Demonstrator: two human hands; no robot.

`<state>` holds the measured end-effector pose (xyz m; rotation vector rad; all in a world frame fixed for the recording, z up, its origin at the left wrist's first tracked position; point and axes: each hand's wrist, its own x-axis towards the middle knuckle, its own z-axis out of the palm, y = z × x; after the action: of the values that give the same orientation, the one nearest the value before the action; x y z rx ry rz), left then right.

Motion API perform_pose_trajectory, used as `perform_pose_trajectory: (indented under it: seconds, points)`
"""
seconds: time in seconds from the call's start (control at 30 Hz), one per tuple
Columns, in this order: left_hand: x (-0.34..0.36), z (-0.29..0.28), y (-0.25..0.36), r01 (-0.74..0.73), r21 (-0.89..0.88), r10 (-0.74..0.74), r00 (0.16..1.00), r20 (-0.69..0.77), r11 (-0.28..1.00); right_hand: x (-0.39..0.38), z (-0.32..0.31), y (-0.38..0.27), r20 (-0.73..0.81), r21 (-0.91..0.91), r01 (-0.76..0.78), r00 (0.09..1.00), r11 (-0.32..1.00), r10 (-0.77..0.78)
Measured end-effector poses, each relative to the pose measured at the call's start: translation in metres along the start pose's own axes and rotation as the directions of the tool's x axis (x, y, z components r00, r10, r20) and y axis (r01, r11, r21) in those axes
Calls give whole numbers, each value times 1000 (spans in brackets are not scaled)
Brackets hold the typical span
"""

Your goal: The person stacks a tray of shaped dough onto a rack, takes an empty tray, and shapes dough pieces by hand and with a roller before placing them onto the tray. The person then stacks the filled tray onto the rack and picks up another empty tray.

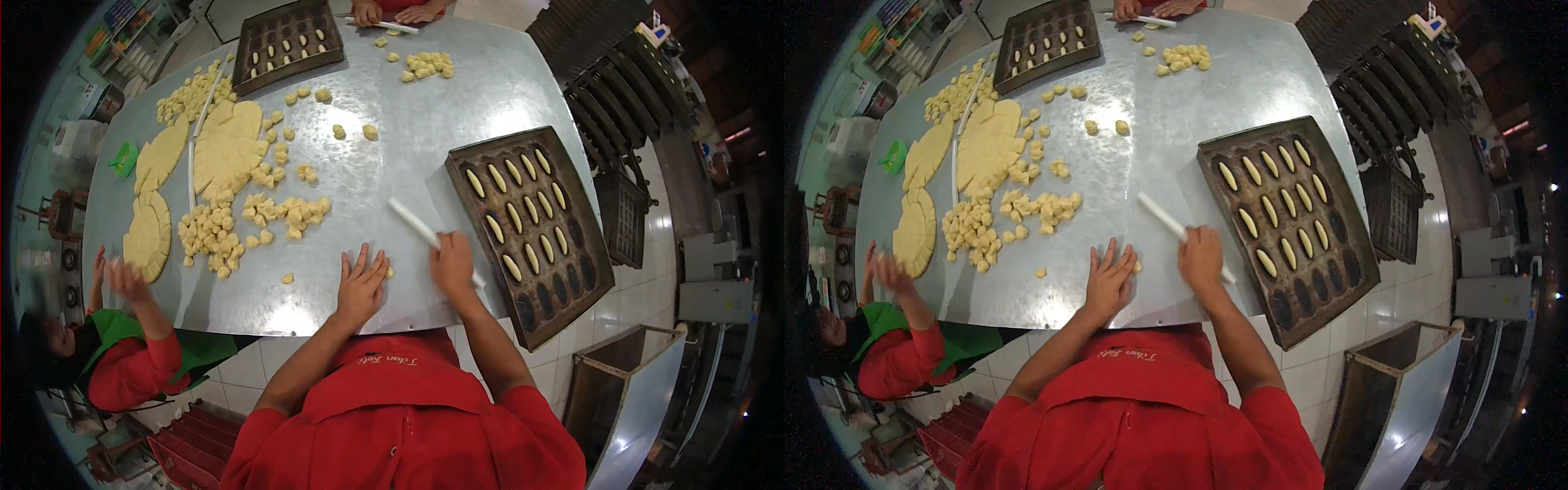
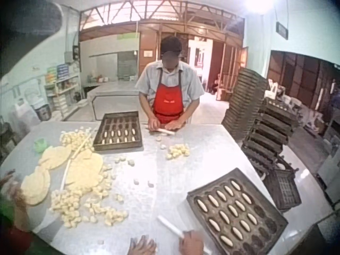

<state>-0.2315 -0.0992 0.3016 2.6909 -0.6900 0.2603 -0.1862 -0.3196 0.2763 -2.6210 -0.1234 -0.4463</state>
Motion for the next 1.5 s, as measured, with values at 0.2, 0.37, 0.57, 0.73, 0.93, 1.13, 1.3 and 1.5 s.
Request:
perform_pose_trajectory:
  seconds: [0.2,0.37,0.57,0.73,0.93,1.13,1.3,1.5]
  points:
    - [-30,-1,-23,54,-97,-46,996,81,994,-52,6,-51,100,124,347,928,930,-359]
    - [20,-9,-30,71,48,-75,991,107,996,0,16,-48,258,38,329,909,943,-328]
    - [68,-7,-50,113,228,-119,993,10,967,46,27,-48,131,-39,280,953,959,-273]
    - [-8,0,-16,85,35,-87,995,58,996,-46,12,-56,180,-29,251,953,967,-242]
    - [-42,-17,-1,-16,-42,19,996,91,999,-59,-5,-35,215,255,325,899,911,-381]
    - [11,5,-14,49,-170,-53,998,-20,984,-2,12,-30,80,-111,186,981,976,-177]
    - [-17,11,-4,25,-49,-21,996,88,999,-42,22,-64,141,201,359,910,911,-390]
    - [-62,-12,-8,-86,-200,114,984,136,976,-48,-1,-72,117,300,237,952,924,-282]
